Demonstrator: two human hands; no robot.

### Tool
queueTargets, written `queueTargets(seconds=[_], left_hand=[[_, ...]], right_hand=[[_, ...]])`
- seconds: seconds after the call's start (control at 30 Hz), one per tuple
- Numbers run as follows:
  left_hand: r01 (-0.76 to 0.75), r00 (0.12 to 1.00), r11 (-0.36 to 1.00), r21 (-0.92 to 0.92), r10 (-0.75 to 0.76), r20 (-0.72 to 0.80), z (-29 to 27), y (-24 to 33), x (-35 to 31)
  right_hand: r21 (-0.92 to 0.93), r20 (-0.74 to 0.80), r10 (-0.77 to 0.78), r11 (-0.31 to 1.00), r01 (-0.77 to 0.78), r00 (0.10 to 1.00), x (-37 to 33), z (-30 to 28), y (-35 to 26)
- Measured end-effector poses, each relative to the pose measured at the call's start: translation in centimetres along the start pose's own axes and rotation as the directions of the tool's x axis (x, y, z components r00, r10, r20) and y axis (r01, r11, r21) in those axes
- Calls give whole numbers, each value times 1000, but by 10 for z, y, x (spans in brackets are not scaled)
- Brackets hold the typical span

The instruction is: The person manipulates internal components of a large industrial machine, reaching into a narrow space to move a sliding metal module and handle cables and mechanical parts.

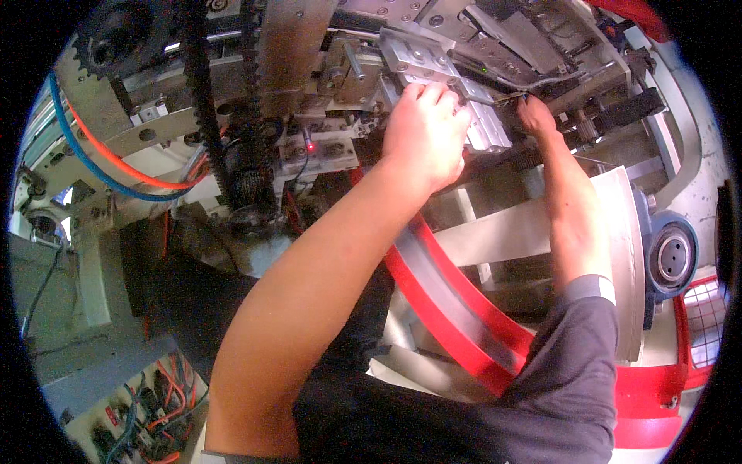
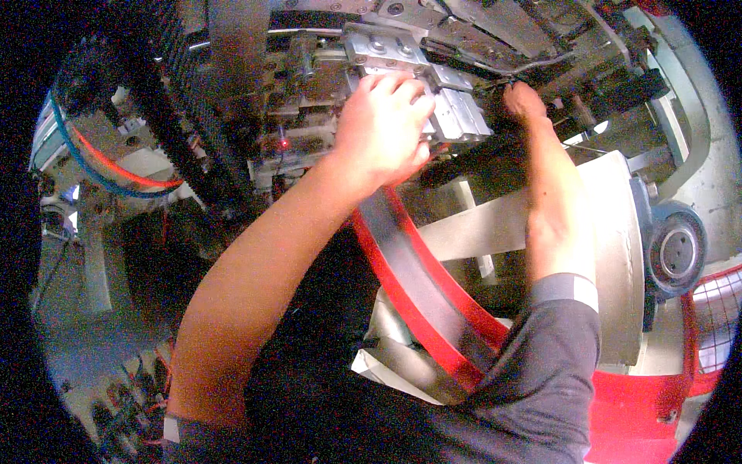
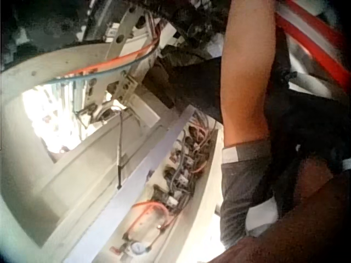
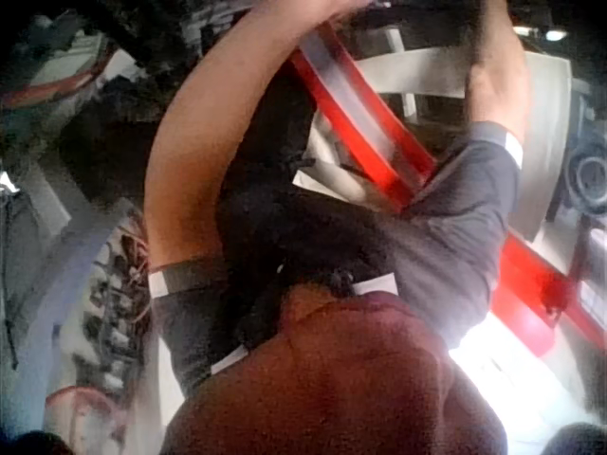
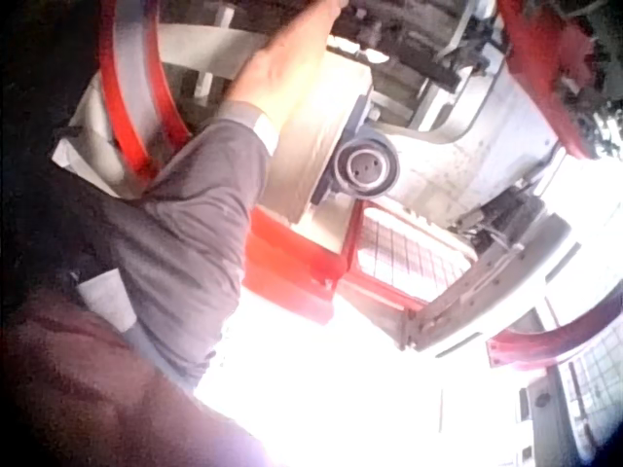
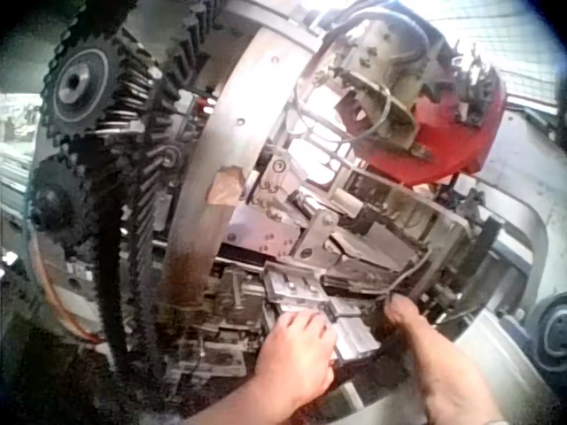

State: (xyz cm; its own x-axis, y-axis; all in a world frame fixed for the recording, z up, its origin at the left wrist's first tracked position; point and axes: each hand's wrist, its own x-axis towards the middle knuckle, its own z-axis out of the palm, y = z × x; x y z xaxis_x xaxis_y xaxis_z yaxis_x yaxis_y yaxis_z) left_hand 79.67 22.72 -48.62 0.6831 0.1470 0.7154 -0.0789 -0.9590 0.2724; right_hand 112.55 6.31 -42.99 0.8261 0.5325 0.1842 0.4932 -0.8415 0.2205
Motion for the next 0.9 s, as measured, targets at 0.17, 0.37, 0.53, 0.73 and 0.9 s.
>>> queueTargets(seconds=[0.17, 0.37, 0.53, 0.73, 0.9], left_hand=[[-2, 998, 1000, 12, 3, -57, 4, 0, 0], [8, 981, 999, 32, -1, -194, 18, -1, 5], [-26, 1000, 1000, 15, 26, 13, 3, 1, 1], [40, 997, 999, 1, -40, 70, 11, -1, 3], [-25, 1000, 1000, 5, 25, 18, 2, -3, 0]], right_hand=[[-98, 50, -94, 990, 99, 994, -5, -10, 0], [-105, 1, -88, 991, 87, 996, -4, -2, 12], [-70, -42, -86, 994, 83, 995, -6, 0, 12], [-56, -60, -80, 996, 76, 995, -6, 0, 11], [-61, -41, -73, 996, 70, 997, -7, -3, 2]])
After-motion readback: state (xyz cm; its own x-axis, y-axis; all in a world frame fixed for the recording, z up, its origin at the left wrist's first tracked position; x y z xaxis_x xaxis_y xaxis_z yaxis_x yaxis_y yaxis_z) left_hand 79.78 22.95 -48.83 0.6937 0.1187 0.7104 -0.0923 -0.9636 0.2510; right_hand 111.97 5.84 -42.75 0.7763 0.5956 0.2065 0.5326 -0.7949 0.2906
